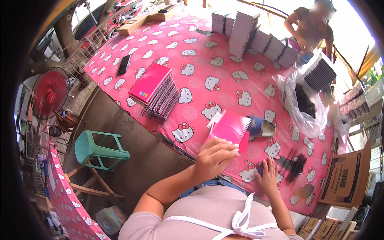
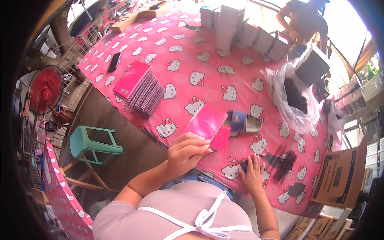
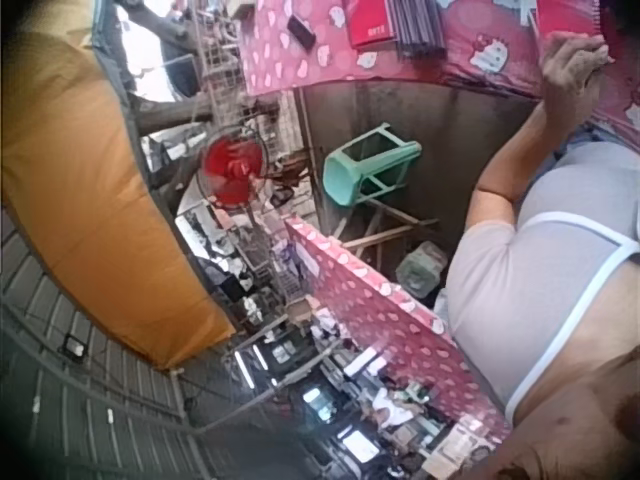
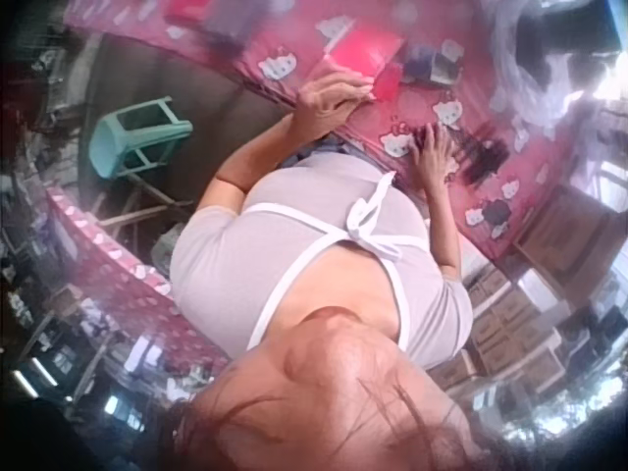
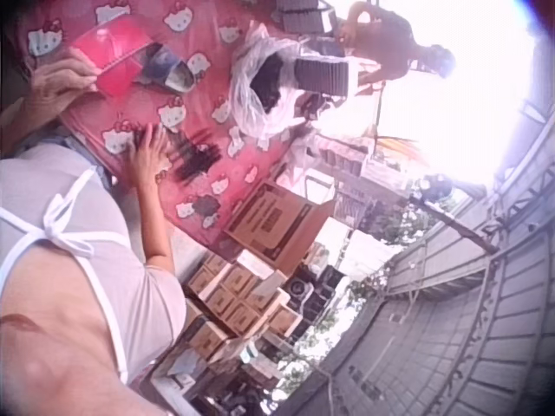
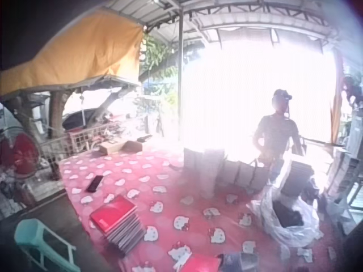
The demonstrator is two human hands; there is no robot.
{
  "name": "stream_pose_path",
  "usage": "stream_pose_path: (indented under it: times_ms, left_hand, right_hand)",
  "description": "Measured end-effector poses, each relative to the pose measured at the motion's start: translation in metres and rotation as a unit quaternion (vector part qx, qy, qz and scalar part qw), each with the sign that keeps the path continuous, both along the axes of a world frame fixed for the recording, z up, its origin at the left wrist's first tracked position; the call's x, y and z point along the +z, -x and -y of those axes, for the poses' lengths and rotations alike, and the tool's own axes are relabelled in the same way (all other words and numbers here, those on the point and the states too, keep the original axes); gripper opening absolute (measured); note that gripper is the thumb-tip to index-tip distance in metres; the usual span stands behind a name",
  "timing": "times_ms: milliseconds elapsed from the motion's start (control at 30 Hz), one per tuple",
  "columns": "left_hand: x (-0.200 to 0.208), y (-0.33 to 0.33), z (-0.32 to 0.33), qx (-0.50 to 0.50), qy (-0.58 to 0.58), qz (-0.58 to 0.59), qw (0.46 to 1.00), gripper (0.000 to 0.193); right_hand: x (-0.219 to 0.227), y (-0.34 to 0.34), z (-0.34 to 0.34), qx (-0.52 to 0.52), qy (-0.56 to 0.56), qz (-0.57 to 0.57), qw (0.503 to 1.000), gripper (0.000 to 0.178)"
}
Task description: The person threads a metal spiral through the holes of a notebook cover and pages, then trims the end of the wire with shears.
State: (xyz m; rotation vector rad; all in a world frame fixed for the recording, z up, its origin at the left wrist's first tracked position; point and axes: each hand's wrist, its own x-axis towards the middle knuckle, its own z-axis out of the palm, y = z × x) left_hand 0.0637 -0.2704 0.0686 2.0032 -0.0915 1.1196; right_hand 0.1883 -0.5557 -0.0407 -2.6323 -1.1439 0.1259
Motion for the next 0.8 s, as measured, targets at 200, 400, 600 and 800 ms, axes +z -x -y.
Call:
stream_pose_path:
  times_ms: [200, 400, 600, 800]
  left_hand:
    - [-0.023, -0.004, 0.014, 0.036, 0.106, -0.108, 0.988, 0.023]
    - [-0.031, 0.0, 0.006, 0.0, 0.108, -0.103, 0.989, 0.02]
    - [-0.033, 0.001, 0.0, -0.013, 0.055, -0.05, 0.997, 0.021]
    - [-0.032, -0.002, -0.007, -0.024, 0.047, 0.001, 0.999, 0.025]
  right_hand:
    - [0.061, 0.028, -0.055, -0.001, -0.216, -0.207, 0.954, 0.05]
    - [0.108, 0.046, -0.108, 0.097, -0.278, -0.046, 0.955, 0.045]
    - [0.102, 0.04, -0.106, -0.016, -0.274, -0.51, 0.815, 0.035]
    - [0.096, 0.029, -0.101, -0.021, -0.307, -0.672, 0.674, 0.03]
